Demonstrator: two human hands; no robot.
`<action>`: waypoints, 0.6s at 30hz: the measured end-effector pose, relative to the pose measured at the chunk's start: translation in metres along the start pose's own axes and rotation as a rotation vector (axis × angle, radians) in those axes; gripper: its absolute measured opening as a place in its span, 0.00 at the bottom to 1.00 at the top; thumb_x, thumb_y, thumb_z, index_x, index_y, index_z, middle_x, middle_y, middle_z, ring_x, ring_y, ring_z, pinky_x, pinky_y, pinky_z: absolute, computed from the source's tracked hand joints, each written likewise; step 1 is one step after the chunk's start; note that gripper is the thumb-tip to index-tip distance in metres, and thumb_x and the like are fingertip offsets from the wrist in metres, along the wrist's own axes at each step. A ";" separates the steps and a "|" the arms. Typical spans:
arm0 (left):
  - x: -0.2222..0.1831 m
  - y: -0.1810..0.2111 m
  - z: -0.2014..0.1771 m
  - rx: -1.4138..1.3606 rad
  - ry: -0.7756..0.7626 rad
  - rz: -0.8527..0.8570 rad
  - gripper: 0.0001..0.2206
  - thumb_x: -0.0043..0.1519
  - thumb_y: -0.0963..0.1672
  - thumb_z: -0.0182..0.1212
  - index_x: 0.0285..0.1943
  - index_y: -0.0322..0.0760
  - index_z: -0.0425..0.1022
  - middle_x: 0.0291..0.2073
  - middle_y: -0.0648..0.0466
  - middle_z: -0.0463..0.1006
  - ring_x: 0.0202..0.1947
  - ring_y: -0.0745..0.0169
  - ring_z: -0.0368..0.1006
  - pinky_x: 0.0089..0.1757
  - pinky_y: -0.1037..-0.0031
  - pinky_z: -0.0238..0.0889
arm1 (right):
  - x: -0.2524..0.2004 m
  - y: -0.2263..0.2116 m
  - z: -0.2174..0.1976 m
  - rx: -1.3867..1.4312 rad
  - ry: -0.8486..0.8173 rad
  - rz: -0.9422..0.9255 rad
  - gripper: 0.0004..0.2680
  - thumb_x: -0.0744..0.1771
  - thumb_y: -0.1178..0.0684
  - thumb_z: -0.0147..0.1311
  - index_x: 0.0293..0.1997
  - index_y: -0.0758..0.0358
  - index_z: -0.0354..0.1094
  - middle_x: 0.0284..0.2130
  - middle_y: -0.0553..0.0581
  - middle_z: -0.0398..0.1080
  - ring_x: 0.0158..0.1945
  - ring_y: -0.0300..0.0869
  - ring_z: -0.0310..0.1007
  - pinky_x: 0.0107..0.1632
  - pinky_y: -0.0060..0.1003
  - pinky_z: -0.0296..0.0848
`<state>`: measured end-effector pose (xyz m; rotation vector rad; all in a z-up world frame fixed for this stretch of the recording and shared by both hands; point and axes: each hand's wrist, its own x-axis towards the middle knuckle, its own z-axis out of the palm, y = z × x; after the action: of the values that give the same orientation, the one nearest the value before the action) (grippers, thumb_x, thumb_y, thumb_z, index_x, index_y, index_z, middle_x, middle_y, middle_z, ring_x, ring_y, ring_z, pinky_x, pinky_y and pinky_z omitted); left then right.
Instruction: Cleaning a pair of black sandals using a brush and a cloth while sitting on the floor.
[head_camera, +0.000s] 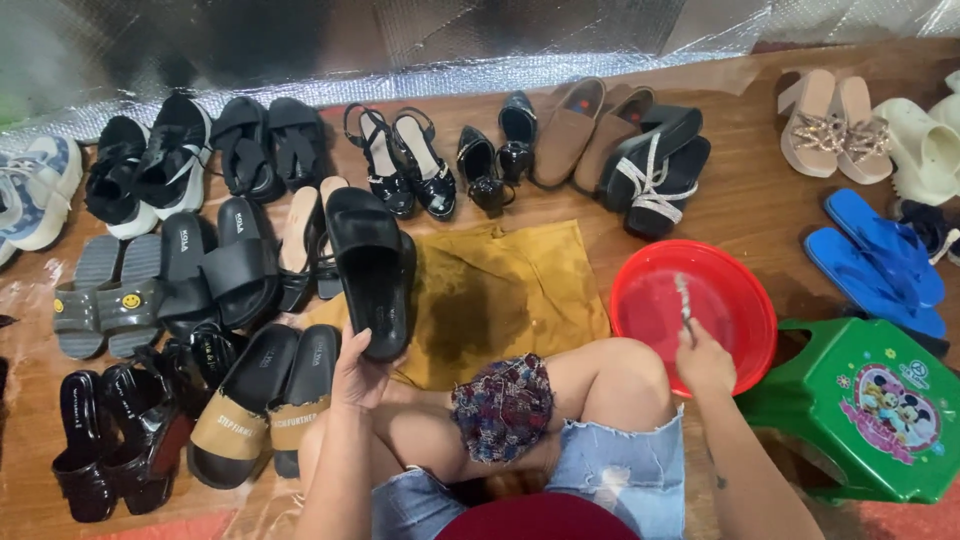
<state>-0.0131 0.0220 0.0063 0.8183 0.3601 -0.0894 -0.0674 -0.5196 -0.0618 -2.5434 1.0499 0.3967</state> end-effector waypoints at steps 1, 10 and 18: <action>-0.002 0.001 0.002 -0.003 -0.003 0.001 0.24 0.58 0.45 0.61 0.66 0.65 0.70 0.50 0.52 0.79 0.41 0.52 0.80 0.40 0.52 0.78 | -0.012 -0.003 -0.008 0.051 0.028 -0.016 0.22 0.71 0.37 0.35 0.75 0.42 0.58 0.62 0.69 0.70 0.65 0.64 0.68 0.66 0.55 0.65; 0.005 0.005 -0.014 -0.176 -0.216 -0.027 0.30 0.59 0.43 0.59 0.74 0.43 0.60 0.58 0.42 0.73 0.50 0.47 0.74 0.43 0.61 0.73 | -0.046 0.087 0.015 -0.022 0.162 0.069 0.19 0.72 0.36 0.37 0.60 0.55 0.70 0.51 0.64 0.77 0.52 0.64 0.76 0.51 0.55 0.74; 0.009 -0.001 -0.018 -0.269 -0.260 -0.005 0.33 0.57 0.42 0.62 0.75 0.42 0.59 0.55 0.43 0.74 0.42 0.52 0.75 0.35 0.70 0.72 | 0.002 0.190 0.055 -0.018 0.209 0.075 0.20 0.75 0.39 0.38 0.59 0.63 0.75 0.51 0.71 0.78 0.50 0.71 0.76 0.50 0.60 0.73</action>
<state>-0.0103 0.0347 -0.0089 0.5315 0.1245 -0.1466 -0.2092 -0.6226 -0.1538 -2.6106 1.2241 0.1626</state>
